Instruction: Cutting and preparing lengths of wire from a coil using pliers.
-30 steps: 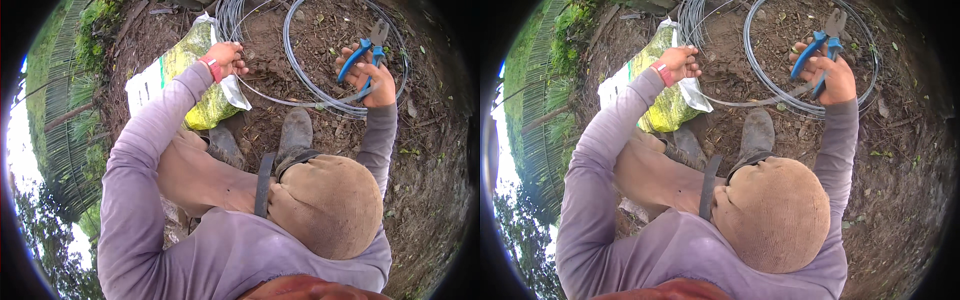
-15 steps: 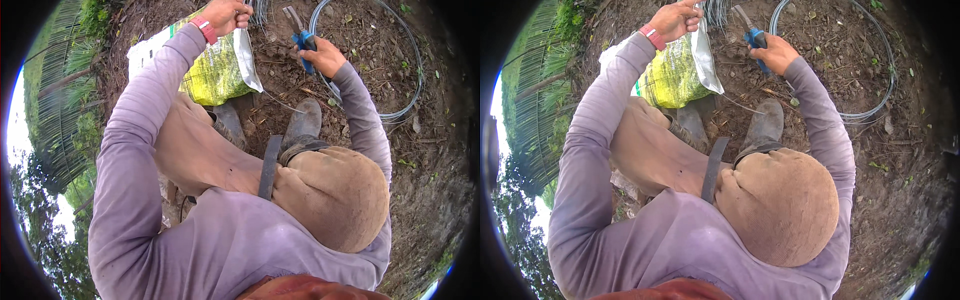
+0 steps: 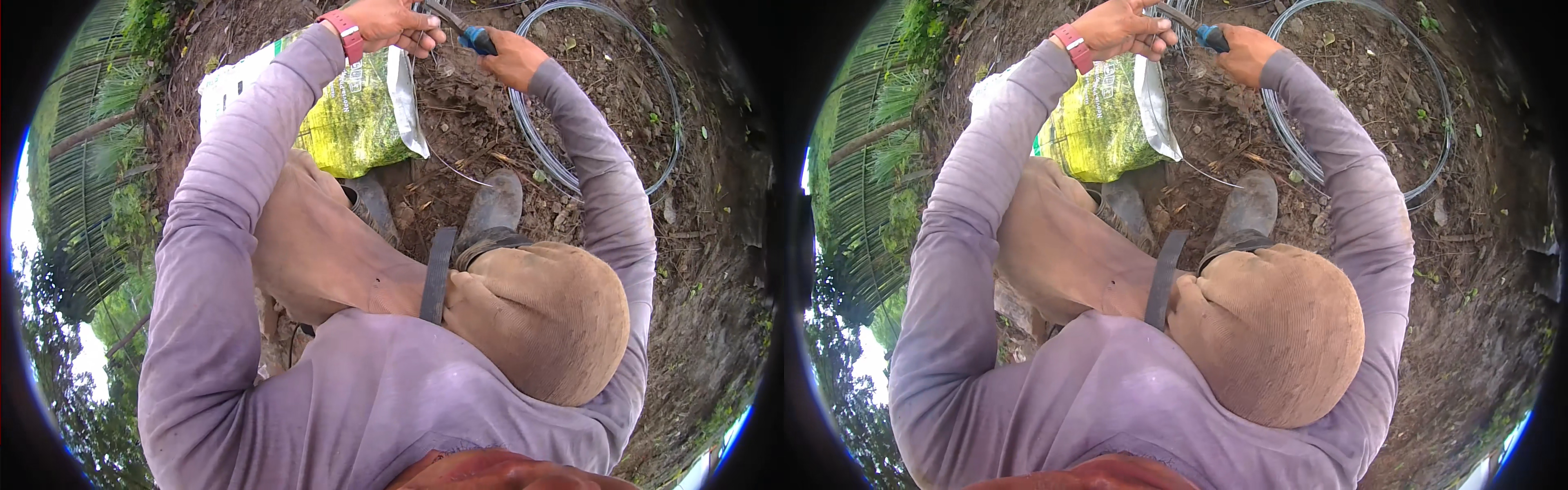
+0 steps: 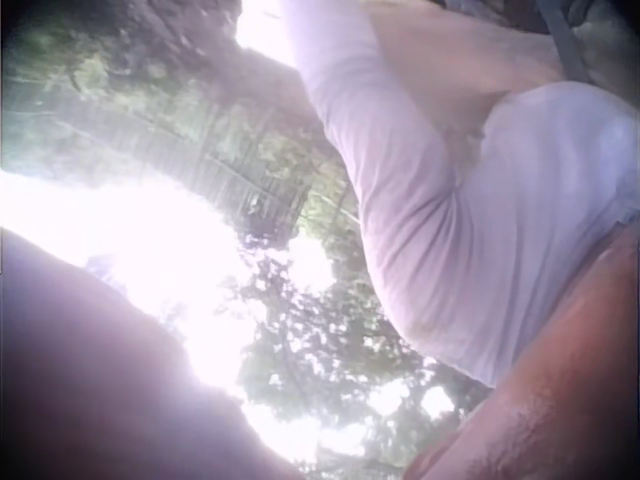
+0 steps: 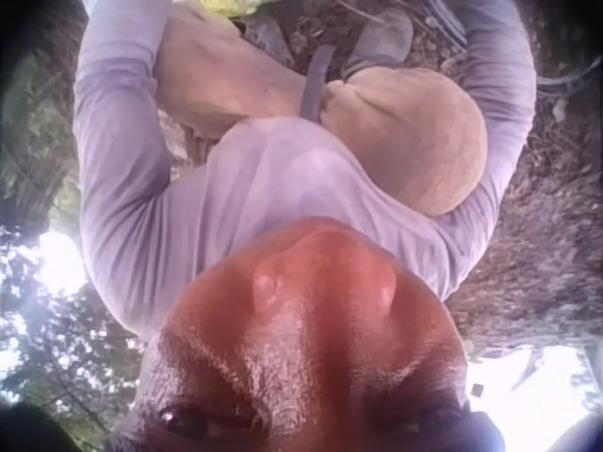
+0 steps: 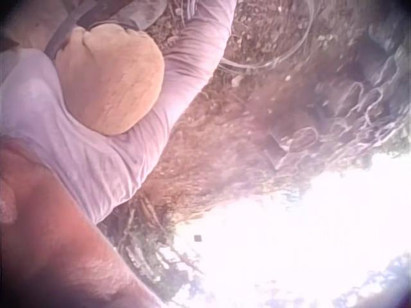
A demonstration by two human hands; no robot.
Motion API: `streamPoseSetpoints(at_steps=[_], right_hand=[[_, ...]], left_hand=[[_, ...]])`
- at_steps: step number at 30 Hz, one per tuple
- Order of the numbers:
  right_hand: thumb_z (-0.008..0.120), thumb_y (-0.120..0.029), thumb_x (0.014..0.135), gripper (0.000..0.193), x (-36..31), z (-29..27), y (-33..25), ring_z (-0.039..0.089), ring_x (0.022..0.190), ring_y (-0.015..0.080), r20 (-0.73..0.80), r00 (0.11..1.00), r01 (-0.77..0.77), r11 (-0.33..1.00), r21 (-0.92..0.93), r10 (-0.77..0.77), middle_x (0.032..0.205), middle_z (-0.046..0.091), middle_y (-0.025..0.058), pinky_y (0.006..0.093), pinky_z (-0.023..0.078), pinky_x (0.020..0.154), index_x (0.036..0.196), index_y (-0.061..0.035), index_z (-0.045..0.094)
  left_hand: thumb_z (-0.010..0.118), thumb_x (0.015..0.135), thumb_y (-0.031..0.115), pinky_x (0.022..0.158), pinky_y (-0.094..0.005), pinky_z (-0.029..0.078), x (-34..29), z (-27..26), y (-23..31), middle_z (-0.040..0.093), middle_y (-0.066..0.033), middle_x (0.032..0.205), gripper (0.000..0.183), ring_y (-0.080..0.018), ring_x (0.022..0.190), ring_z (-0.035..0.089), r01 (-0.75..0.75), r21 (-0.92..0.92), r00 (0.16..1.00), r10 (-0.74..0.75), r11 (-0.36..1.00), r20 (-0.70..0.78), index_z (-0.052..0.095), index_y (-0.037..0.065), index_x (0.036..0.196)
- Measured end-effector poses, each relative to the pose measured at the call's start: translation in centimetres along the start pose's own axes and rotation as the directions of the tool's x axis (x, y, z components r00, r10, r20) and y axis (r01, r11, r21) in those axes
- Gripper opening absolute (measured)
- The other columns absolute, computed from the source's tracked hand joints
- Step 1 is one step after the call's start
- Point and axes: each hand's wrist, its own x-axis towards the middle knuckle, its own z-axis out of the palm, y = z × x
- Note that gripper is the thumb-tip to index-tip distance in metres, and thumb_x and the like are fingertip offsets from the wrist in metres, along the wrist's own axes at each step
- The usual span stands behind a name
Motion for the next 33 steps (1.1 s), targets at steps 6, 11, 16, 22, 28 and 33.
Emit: streamPoseSetpoints(at_steps=[6,11,16,22,28,33], right_hand=[[0.052,-0.013,0.076,0.031,-1.4,-2.2,-0.5,0.059,0.091,0.0361,0.31,0.929,-0.233,0.97,0.067,0.201,0.094,0.062,0.0234,0.0426,0.046,0.079,0.105,-0.0012,0.053],[0.049,-0.011,0.075,0.027,-2.1,-2.3,-1.1,0.062,0.081,0.0338,0.088,0.989,-0.126,0.991,0.043,0.121,0.084,0.063,0.0215,0.0413,0.048,0.071,0.099,-0.0013,0.055],[0.05,-0.014,0.076,0.025,-2.1,-3.1,-0.8,0.061,0.086,0.0341,0.286,0.935,-0.271,0.942,0.197,0.209,0.088,0.063,0.0211,0.0417,0.046,0.075,0.098,-0.0033,0.056],[0.05,-0.015,0.077,0.023,-0.9,-1.4,0.3,0.061,0.086,0.0332,0.057,0.996,-0.085,0.971,0.222,0.074,0.088,0.063,0.0206,0.0402,0.045,0.077,0.095,-0.003,0.058],[0.052,-0.017,0.078,0.024,-1.0,-1.7,0.2,0.061,0.084,0.0364,0.053,0.994,0.078,0.962,0.261,-0.095,0.087,0.062,0.0227,0.042,0.046,0.075,0.097,-0.0032,0.056],[0.059,-0.024,0.082,0.031,0.2,0.0,0.6,0.06,0.078,0.029,0.142,0.987,-0.123,0.912,0.391,0.073,0.084,0.062,0.0155,0.0374,0.047,0.073,0.102,-0.0017,0.053]], left_hand=[[0.053,0.087,0.001,0.067,-0.0371,0.055,0.4,-0.2,-0.1,0.061,-0.013,0.089,0.072,-0.0194,0.07,0.062,0.018,-0.016,1.0,-0.018,1.0,-0.02,0.012,0.016,0.145],[0.056,0.086,0.002,0.061,-0.0333,0.054,0.9,-0.8,-0.4,0.062,-0.012,0.087,0.081,-0.0186,0.067,0.062,-0.001,-0.032,1.0,0.0,0.999,-0.021,0.003,0.017,0.146],[0.058,0.086,0.003,0.05,-0.027,0.048,0.9,-0.2,-0.2,0.063,-0.0112,0.083,0.094,-0.016,0.061,0.061,-0.061,0.018,0.994,0.062,0.998,-0.094,-0.017,0.011,0.142],[0.06,0.086,0.006,0.044,-0.0231,0.043,1.1,1.0,0.0,0.063,-0.0118,0.079,0.032,-0.0135,0.057,0.058,-0.057,-0.069,0.991,0.048,0.996,-0.125,0.047,0.0,0.114],[0.059,0.087,0.009,0.044,-0.0222,0.039,1.5,0.9,-0.4,0.061,-0.0088,0.07,0.014,-0.0121,0.053,0.054,-0.023,-0.161,0.997,0.012,0.987,-0.073,0.06,-0.004,0.092],[0.055,0.089,0.01,0.044,-0.0237,0.041,1.9,1.6,-0.8,0.058,-0.007,0.065,0.014,-0.0131,0.051,0.053,0.016,-0.164,0.999,-0.008,0.986,0.052,0.061,-0.002,0.091]])
